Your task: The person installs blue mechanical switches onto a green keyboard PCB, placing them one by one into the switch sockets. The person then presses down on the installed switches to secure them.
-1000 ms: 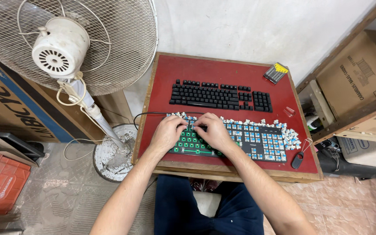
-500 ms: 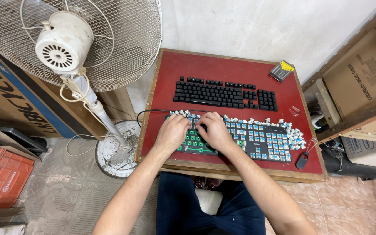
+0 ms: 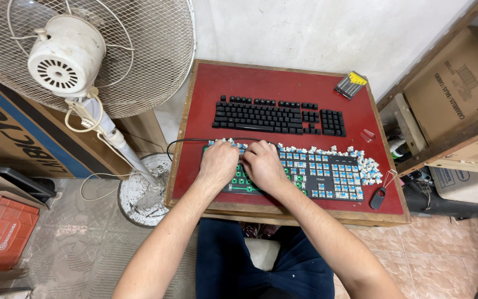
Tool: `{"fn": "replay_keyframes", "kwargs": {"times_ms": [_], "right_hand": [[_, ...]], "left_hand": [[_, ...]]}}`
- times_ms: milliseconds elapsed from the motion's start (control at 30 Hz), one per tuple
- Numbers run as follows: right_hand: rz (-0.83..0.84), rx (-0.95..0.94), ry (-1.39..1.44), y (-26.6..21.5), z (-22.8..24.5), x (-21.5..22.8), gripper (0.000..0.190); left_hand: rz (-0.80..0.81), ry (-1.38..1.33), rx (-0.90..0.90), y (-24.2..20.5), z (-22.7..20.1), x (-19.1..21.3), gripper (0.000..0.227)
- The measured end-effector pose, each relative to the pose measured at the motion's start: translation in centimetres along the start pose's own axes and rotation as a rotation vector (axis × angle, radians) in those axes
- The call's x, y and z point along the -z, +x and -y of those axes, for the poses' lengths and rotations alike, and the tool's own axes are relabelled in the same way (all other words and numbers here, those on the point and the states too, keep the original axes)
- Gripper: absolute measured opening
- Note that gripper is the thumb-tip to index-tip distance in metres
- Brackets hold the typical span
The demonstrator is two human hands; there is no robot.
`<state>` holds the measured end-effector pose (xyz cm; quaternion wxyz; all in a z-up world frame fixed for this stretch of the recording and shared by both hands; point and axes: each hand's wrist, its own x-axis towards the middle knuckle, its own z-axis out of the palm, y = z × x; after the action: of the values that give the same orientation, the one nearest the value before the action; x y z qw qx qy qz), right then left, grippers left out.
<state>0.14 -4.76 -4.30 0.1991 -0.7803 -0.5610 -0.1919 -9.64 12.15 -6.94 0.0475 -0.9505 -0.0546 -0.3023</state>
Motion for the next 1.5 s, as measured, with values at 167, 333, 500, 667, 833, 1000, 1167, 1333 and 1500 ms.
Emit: {"fn": "replay_keyframes", "kwargs": {"times_ms": [167,333,500,667,833,1000,1167,1333,1500], "right_hand": [[-0.034,0.067,-0.066,-0.7,0.2,-0.2,0.004],[-0.005,0.065,-0.009,-1.2,0.3,2.8,0.013],[-0.107,-0.032,0.144,-3.5,-2.8,6.2,0.006],[-0.109,-0.137,0.112,-7.4,-9.8,7.9,0.005],[-0.150,-0.302,0.060,-11.4,-15.7,11.7,0.007],[-0.134,-0.576,-0.035,-14.7,-21.8,14.8,0.013],[-0.011,-0.717,-0.014,-16.0,-25.1,15.6,0.018],[0.105,-0.765,-0.016,-15.3,-26.2,15.5,0.027],[0.234,-0.750,-0.026,-14.4,-24.9,16.3,0.033]], "left_hand": [[-0.021,0.041,-0.024,0.5,-0.7,0.5,0.011],[-0.010,0.104,-0.067,0.9,-1.9,0.8,0.011],[0.003,0.099,-0.049,3.9,-4.5,2.8,0.013],[0.018,-0.149,-0.137,7.8,-11.3,3.6,0.017],[0.099,-0.362,-0.217,11.8,-17.7,0.6,0.018],[0.105,-0.431,-0.257,16.0,-23.0,-6.5,0.018],[0.114,-0.427,-0.262,18.2,-25.8,-11.0,0.016],[0.121,-0.359,-0.287,19.9,-27.6,-13.3,0.014],[0.248,-0.385,-0.321,20.4,-27.9,-14.5,0.022]]}}
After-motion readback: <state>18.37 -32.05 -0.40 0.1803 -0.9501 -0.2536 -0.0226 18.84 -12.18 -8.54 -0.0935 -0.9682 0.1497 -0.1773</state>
